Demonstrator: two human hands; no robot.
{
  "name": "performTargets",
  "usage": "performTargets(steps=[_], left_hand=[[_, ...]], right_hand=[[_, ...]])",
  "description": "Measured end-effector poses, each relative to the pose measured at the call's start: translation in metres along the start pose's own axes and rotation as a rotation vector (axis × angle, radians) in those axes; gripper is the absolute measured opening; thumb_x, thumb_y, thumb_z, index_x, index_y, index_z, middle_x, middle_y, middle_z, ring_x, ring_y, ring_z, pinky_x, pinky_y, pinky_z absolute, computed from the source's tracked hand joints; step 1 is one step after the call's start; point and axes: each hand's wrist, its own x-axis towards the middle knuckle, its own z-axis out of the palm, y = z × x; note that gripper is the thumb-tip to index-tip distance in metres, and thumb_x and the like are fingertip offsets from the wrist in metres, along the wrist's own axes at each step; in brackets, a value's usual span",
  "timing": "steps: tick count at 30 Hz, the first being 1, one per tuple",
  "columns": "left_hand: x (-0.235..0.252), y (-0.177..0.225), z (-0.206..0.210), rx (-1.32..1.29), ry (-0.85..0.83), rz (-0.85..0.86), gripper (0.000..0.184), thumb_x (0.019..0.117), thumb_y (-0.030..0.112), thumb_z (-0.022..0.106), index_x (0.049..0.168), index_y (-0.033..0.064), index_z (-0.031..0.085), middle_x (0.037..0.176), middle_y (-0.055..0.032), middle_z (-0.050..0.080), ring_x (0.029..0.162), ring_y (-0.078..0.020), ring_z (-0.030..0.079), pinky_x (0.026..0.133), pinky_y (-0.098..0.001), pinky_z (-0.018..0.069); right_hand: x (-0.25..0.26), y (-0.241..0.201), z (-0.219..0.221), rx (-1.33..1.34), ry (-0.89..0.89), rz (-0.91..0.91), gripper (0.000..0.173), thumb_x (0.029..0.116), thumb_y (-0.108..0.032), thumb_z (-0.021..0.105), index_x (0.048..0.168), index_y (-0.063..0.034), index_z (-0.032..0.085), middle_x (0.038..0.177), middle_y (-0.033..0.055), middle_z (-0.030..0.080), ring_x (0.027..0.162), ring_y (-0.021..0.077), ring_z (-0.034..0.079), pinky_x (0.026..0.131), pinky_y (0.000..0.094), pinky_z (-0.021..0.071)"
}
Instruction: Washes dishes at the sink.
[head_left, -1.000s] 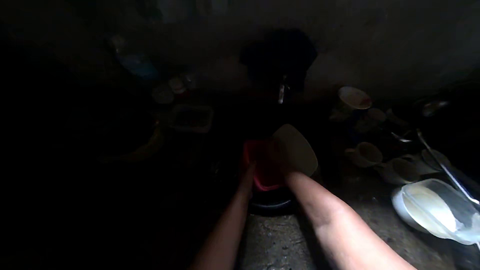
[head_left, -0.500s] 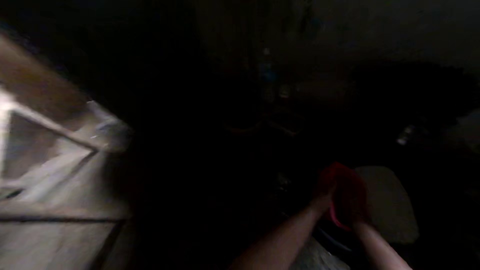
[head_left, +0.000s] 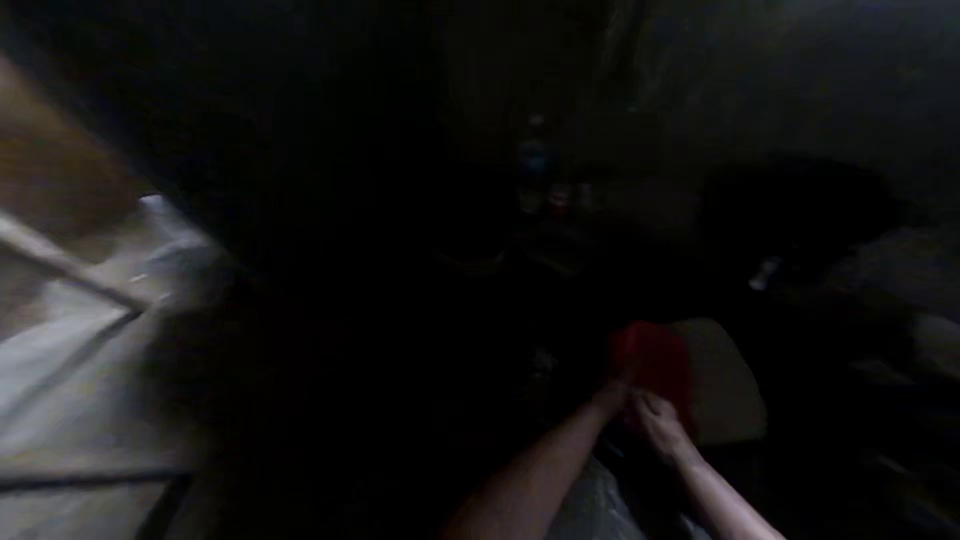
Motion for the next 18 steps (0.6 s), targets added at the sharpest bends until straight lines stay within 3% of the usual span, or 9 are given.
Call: performTargets(steps=[2, 4, 5, 8, 10, 13, 15, 18], left_hand=[[0.003, 0.000, 0.002, -0.064, 0.025, -0.008, 0.060, 0.1097, 0.032, 0.047, 0.156, -0.0032, 0.032, 0.157, -0.0237, 0.040, 0.145, -0.0305, 0.041, 0.120, -0.0438, 0.0341], [0.005, -0.001, 0.005, -0.080, 0.062, -0.040, 0.060, 0.1088, 0.032, 0.050, 0.156, -0.0010, 0.033, 0.155, -0.0228, 0.042, 0.142, -0.0300, 0.043, 0.117, -0.0445, 0.0376], [0.008, -0.004, 0.007, -0.083, 0.077, -0.039, 0.061, 0.1083, 0.035, 0.050, 0.156, 0.0008, 0.033, 0.155, -0.0224, 0.043, 0.141, -0.0303, 0.044, 0.116, -0.0458, 0.0390], [0.015, -0.010, 0.009, -0.050, 0.098, 0.020, 0.068, 0.1063, 0.036, 0.054, 0.159, 0.0024, 0.027, 0.158, -0.0217, 0.039, 0.144, -0.0294, 0.042, 0.118, -0.0454, 0.0374], [0.016, -0.009, 0.009, -0.050, 0.107, 0.019, 0.066, 0.1073, 0.031, 0.053, 0.159, 0.0004, 0.025, 0.157, -0.0241, 0.039, 0.143, -0.0309, 0.042, 0.117, -0.0455, 0.0377], [0.021, -0.015, 0.006, -0.076, 0.113, -0.015, 0.056, 0.1100, 0.028, 0.047, 0.156, -0.0004, 0.032, 0.154, -0.0239, 0.043, 0.140, -0.0313, 0.046, 0.115, -0.0464, 0.0396], [0.028, -0.019, 0.007, -0.146, 0.088, -0.001, 0.053, 0.1114, 0.031, 0.041, 0.155, 0.0017, 0.036, 0.151, -0.0212, 0.047, 0.135, -0.0282, 0.050, 0.111, -0.0454, 0.0434], [0.026, -0.016, 0.011, -0.161, 0.057, 0.002, 0.054, 0.1097, 0.035, 0.046, 0.154, 0.0053, 0.039, 0.149, -0.0186, 0.049, 0.133, -0.0258, 0.051, 0.109, -0.0449, 0.0451]], right_hand=[[0.001, 0.035, -0.025, -0.132, -0.234, 0.007, 0.041, 0.1115, -0.026, 0.041, 0.125, 0.0034, 0.066, 0.119, 0.0205, 0.068, 0.112, 0.0265, 0.066, 0.102, 0.0463, 0.0502], [0.018, 0.052, -0.044, -0.389, -0.358, 0.126, 0.043, 0.1103, -0.029, 0.046, 0.138, 0.0009, 0.060, 0.137, 0.0244, 0.061, 0.130, 0.0362, 0.057, 0.113, 0.0552, 0.0414], [0.029, 0.055, -0.045, -0.451, -0.330, 0.189, 0.047, 0.1083, -0.029, 0.052, 0.143, 0.0027, 0.054, 0.145, 0.0269, 0.055, 0.138, 0.0404, 0.050, 0.116, 0.0579, 0.0363], [0.056, 0.059, -0.023, -0.414, 0.002, 0.165, 0.054, 0.1025, -0.032, 0.060, 0.143, 0.0032, 0.053, 0.144, 0.0248, 0.056, 0.136, 0.0372, 0.052, 0.115, 0.0521, 0.0404], [0.056, 0.048, -0.004, -0.419, -0.046, 0.231, 0.050, 0.1019, -0.031, 0.062, 0.137, 0.0042, 0.059, 0.139, 0.0255, 0.059, 0.132, 0.0386, 0.055, 0.112, 0.0542, 0.0421], [0.054, 0.014, -0.006, -0.352, -0.313, 0.276, 0.048, 0.1097, -0.028, 0.048, 0.145, 0.0045, 0.051, 0.149, 0.0268, 0.051, 0.140, 0.0402, 0.048, 0.117, 0.0555, 0.0354], [0.059, -0.007, -0.012, -0.208, -0.271, 0.205, 0.045, 0.1117, -0.025, 0.042, 0.147, 0.0033, 0.049, 0.149, 0.0261, 0.051, 0.139, 0.0376, 0.049, 0.117, 0.0533, 0.0364], [0.062, -0.021, -0.018, -0.181, -0.026, 0.050, 0.042, 0.1084, -0.020, 0.050, 0.145, 0.0010, 0.053, 0.142, 0.0232, 0.058, 0.132, 0.0346, 0.056, 0.113, 0.0496, 0.0424]])
